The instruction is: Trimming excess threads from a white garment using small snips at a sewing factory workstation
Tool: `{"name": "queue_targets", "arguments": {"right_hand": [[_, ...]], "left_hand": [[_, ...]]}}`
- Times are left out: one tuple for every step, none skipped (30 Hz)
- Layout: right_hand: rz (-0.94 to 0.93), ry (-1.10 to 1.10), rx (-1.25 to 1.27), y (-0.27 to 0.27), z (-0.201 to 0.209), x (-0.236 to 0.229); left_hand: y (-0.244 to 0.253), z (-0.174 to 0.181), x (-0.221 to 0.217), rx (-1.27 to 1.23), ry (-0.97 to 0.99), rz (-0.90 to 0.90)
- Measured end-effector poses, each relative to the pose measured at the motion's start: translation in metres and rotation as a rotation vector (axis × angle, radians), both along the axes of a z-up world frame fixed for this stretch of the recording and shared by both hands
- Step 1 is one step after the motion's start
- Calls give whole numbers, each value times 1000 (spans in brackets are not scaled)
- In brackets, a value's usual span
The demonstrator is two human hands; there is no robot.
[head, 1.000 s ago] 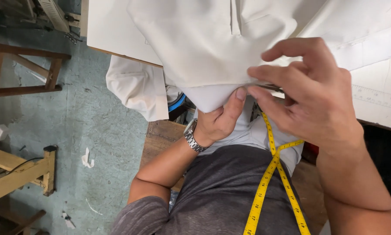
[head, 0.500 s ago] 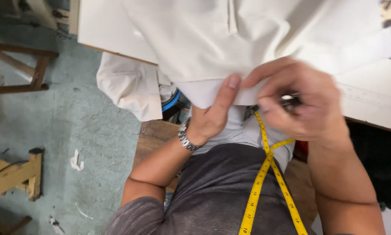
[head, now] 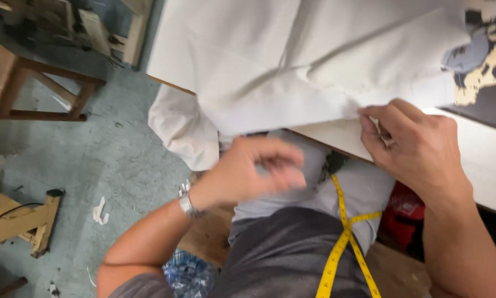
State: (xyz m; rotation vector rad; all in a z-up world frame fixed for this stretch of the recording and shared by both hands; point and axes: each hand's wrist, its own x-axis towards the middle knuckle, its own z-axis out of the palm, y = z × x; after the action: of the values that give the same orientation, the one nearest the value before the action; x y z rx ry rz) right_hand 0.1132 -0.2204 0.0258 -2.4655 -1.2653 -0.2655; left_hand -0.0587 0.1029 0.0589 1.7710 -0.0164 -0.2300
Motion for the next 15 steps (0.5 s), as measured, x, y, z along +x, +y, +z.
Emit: {"name": "queue_targets", "arguments": {"right_hand": [[12,-17,17,0,1,1],[18,2,-21,3,2,5],[24,20,-59,8,5,7],[65,-2,-39,9,4,10],[32,-14,-104,10,3,13],[-11,-28,-173,7,0,15],[20,-50,-159,15,3,14],[-60,50,-308,18,9,12],[-148,150,-452,20,15,12],[-151,137,-448,21,16,11],[-142,184,-465,22,17,12],[-131,238,-484,22,17,9],[-133,232,-482,18,12,11],[-23,152,-413,15,6,13],[83,71,-340,11,0,15]], "left_hand": [[-6,6,-6,17,-17,12],[-11,12,-13,204,-421,26],[-16,19,-22,402,-819,18],[-11,15,-14,439,-832,53],[-6,10,-6,859,-849,66],[-2,3,3,1271,-835,76],[6,-3,9,1300,-832,110],[13,-8,19,1319,-879,134],[20,-14,32,1338,-925,158],[26,-18,35,1341,-937,165],[31,-22,40,1352,-899,114],[36,-28,42,1360,-855,58],[39,-26,43,1361,-860,62],[42,-25,43,1370,-853,32],[45,-24,44,1378,-846,3]]}}
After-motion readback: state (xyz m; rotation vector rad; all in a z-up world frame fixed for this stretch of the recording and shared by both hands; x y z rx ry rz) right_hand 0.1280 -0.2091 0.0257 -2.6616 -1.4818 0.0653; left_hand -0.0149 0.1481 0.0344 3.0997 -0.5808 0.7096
